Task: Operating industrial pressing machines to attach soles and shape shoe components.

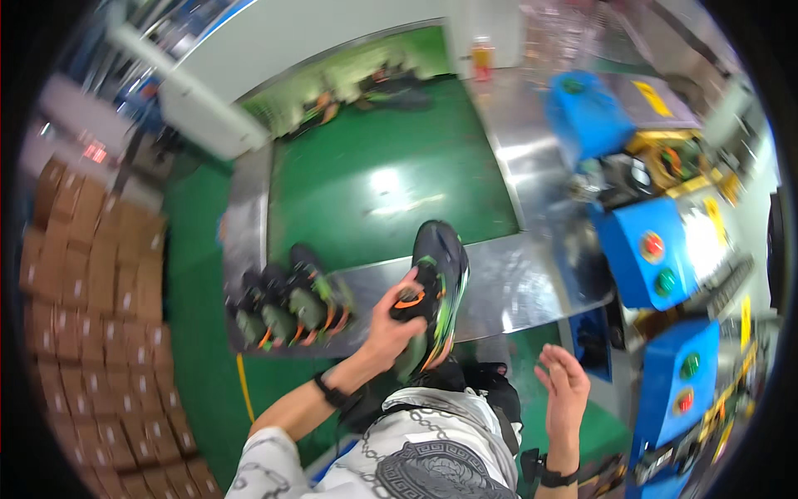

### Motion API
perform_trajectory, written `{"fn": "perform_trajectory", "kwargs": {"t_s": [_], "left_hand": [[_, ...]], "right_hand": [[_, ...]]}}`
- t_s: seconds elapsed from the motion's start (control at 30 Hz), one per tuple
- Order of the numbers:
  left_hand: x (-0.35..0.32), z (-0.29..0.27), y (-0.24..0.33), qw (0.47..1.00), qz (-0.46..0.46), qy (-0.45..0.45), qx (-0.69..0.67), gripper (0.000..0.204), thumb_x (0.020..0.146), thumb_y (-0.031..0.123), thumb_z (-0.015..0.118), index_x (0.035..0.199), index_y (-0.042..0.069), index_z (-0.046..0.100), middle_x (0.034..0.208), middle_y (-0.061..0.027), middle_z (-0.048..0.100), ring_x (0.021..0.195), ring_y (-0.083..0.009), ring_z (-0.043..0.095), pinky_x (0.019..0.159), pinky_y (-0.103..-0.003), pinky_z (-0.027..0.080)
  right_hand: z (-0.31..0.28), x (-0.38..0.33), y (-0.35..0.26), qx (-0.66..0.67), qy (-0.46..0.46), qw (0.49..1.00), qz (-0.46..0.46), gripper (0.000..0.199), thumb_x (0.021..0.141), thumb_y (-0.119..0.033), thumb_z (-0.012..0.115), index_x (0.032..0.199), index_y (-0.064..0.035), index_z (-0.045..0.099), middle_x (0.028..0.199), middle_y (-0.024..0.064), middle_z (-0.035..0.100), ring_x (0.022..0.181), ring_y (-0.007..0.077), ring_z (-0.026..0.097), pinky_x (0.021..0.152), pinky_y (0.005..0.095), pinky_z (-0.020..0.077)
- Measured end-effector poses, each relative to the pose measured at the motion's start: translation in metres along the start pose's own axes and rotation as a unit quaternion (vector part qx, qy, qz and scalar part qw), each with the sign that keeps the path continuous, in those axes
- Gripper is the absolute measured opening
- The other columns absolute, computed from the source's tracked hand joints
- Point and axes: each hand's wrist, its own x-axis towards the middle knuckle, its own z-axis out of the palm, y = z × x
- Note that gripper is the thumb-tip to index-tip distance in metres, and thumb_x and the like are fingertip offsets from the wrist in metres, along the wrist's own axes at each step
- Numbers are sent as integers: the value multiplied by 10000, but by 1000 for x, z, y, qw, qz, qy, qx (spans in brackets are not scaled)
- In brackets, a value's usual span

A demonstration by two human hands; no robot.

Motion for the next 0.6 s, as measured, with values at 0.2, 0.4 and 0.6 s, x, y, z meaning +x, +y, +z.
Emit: {"fn": "perform_trajectory", "kwargs": {"t_s": [0.2,0.4,0.6], "left_hand": [[39,-57,-106,982,20,153,106,619,689,51,700,1257,31,454,1389,-178,446,1257,-235,455,1015,-330,363],[-23,-87,-81,942,111,186,256,787,784,94,700,1426,-18,258,1467,-195,310,1362,-281,326,1117,-395,270],[-63,-174,-68,934,-43,350,60,863,790,38,687,1461,-20,147,1478,-157,279,1379,-259,282,1116,-369,240]], "right_hand": [[16,11,10,-94,-97,989,64,322,904,-42,557,1222,10,567,1201,114,607,1103,194,579,901,315,494],[73,35,31,-86,-124,986,75,717,827,-83,629,1442,17,274,1447,211,352,1354,303,344,1050,418,370],[222,60,112,-402,-157,902,2,877,740,-75,663,1453,26,161,1410,287,356,1331,419,344,1073,439,331]]}}
